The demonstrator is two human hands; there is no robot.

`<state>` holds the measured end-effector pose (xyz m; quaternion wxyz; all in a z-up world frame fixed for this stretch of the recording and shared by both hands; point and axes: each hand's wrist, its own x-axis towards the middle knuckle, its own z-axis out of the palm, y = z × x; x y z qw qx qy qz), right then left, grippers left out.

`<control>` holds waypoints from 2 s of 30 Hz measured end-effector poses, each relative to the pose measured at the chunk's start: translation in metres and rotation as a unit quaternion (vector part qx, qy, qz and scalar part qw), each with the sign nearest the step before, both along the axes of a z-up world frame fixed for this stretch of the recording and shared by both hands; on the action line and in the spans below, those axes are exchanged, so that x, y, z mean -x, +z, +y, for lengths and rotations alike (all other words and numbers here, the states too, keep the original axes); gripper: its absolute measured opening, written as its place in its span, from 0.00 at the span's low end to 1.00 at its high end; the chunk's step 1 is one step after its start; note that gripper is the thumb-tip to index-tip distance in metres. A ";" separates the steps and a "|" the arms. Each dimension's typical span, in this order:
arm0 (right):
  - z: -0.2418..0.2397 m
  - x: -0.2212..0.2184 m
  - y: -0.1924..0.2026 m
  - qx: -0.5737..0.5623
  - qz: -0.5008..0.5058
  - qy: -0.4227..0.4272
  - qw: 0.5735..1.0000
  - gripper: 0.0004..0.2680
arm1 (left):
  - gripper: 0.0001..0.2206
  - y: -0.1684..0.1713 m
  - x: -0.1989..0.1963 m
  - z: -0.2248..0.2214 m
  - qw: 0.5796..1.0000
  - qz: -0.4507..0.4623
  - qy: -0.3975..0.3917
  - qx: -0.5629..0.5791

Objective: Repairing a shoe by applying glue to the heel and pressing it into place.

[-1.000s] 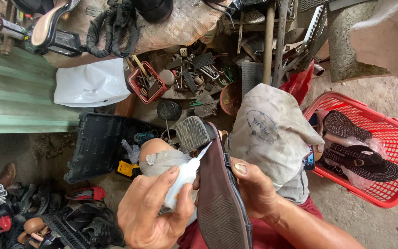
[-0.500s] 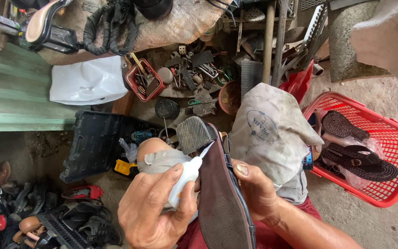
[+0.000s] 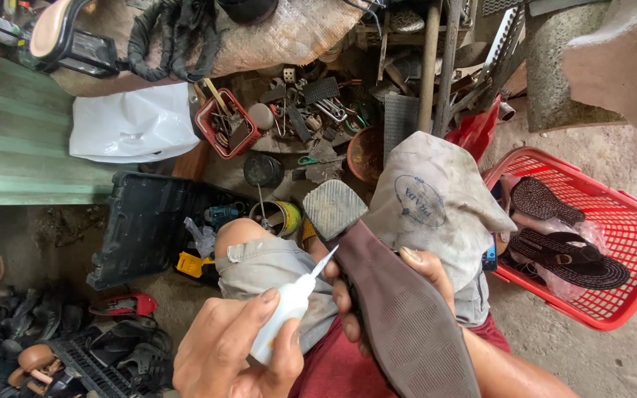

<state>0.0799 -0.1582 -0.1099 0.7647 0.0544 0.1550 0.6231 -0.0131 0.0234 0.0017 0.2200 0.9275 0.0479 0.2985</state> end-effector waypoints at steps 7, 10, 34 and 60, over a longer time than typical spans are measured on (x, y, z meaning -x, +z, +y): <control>-0.012 0.011 -0.025 -0.083 0.034 0.009 0.996 0.34 | 0.11 0.002 -0.009 -0.003 1.000 -0.001 -0.024 0.007; -0.015 0.014 -0.034 -0.101 0.032 0.008 0.994 0.34 | 0.11 0.001 -0.012 -0.003 0.999 -0.004 -0.044 0.001; -0.021 0.006 -0.036 -0.121 -0.015 -0.005 0.993 0.34 | 0.10 0.007 -0.026 -0.010 0.998 -0.003 -0.065 -0.026; -0.050 0.039 -0.018 0.014 0.052 -0.065 0.996 0.31 | 0.10 -0.026 0.003 -0.016 0.981 0.042 -0.001 0.188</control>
